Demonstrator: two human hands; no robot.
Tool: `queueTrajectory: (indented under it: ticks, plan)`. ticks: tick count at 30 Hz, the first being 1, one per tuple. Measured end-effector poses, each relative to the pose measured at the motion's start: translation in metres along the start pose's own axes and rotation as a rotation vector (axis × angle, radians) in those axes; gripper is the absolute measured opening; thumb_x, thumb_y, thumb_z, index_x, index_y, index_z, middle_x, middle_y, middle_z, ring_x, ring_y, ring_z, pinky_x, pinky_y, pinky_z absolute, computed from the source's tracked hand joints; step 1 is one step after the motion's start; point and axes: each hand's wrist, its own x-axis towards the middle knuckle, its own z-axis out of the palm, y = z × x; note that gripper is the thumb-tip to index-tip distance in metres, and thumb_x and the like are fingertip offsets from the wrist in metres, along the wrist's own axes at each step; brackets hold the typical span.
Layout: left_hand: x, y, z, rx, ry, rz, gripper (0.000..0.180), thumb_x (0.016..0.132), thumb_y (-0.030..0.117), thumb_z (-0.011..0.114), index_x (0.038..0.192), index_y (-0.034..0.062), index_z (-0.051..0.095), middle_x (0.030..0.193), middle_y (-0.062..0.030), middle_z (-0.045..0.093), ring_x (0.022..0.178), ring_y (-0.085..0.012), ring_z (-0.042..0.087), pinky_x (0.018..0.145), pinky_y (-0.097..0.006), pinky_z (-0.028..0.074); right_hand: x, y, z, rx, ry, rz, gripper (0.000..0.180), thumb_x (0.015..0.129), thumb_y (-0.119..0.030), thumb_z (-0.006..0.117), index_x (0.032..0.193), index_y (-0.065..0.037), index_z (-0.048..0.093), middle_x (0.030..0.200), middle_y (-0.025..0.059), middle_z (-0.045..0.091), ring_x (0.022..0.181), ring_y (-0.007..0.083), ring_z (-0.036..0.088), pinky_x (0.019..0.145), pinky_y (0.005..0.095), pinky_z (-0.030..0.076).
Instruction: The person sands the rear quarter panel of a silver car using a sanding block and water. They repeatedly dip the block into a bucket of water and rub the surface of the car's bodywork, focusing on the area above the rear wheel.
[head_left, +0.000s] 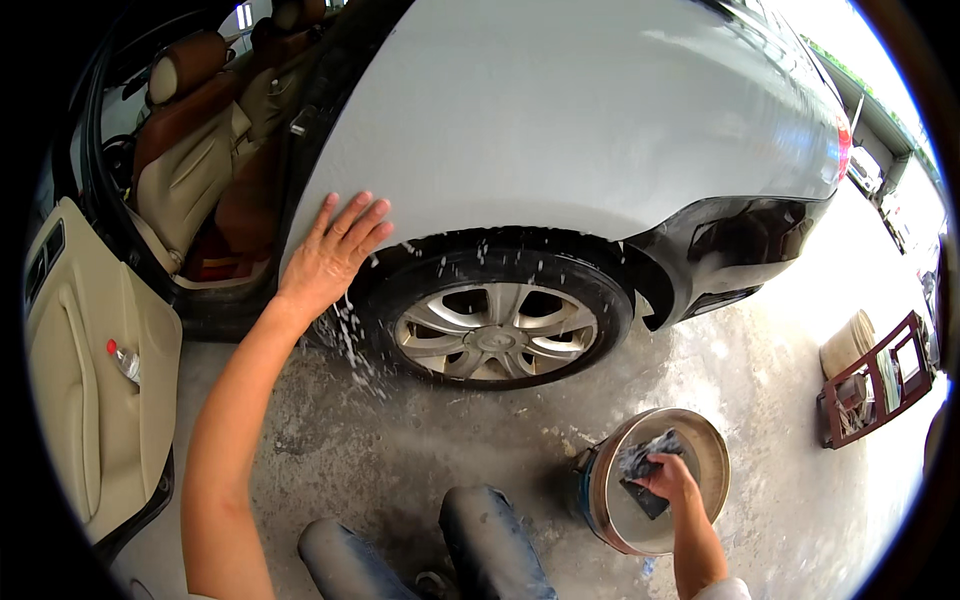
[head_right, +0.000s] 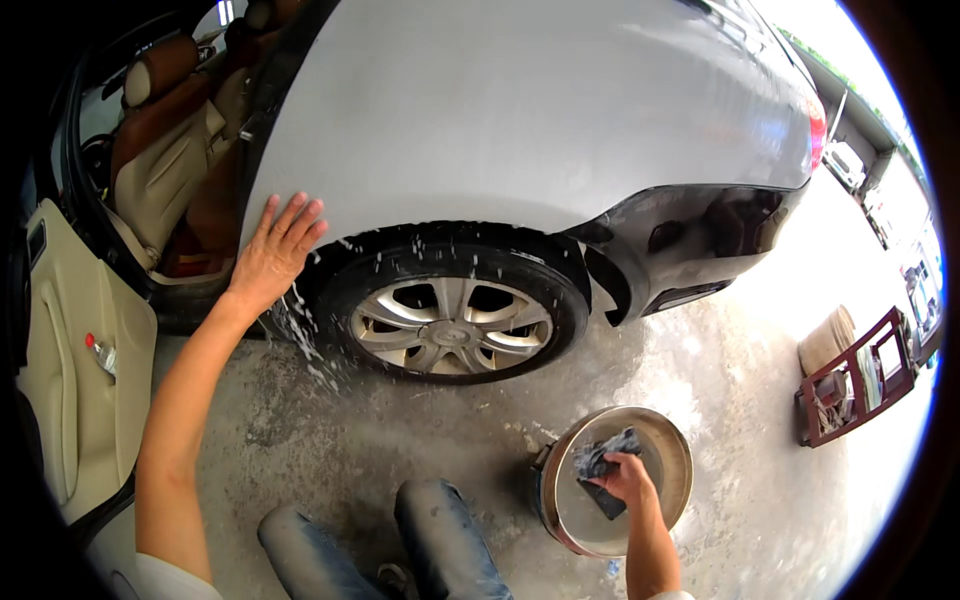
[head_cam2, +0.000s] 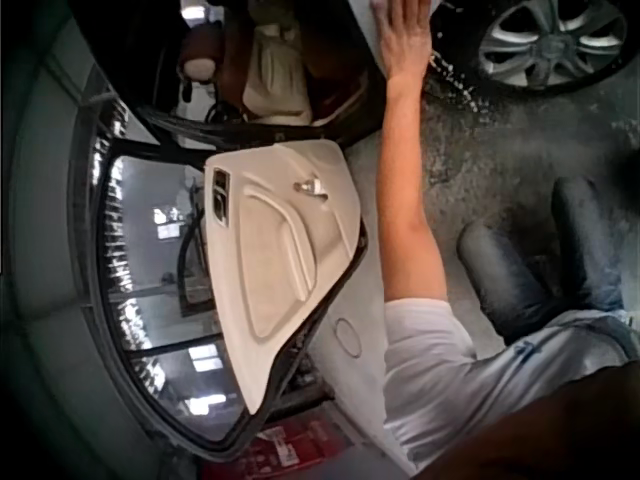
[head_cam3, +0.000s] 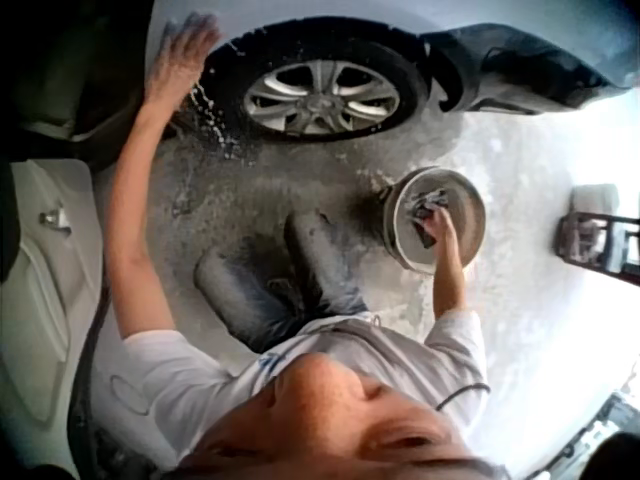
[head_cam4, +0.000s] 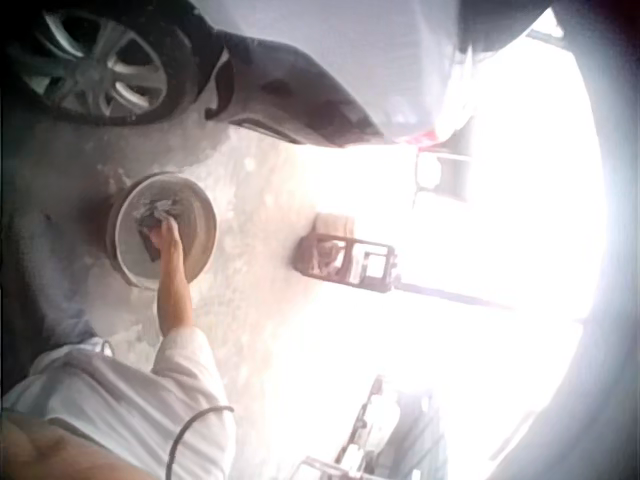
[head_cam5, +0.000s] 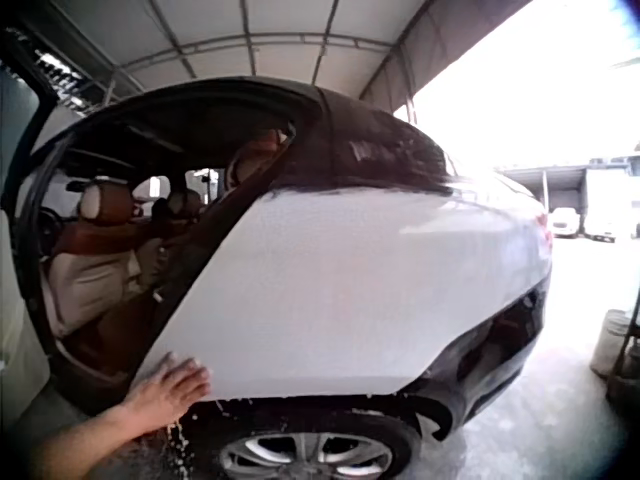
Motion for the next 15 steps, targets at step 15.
queueTrajectory:
  ticks: [15]
  plan:
    - [-0.053, 0.018, 0.063, -0.226, 0.257, -0.148, 0.075, 0.094, 0.005, 0.057, 0.163, 0.0223, 0.031, 0.175, -0.0038, 0.010, 0.162, -0.0307, 0.007, 0.131, -0.058, 0.015, -0.042, -0.003, -0.007, 0.220, 0.064, -0.083, 0.047, 0.089, -0.019, 0.050, 0.134, -0.005, 0.055, 0.133, 0.0209, 0.062, 0.126, 0.0506, 0.057, 0.075, 0.0560, 0.055]
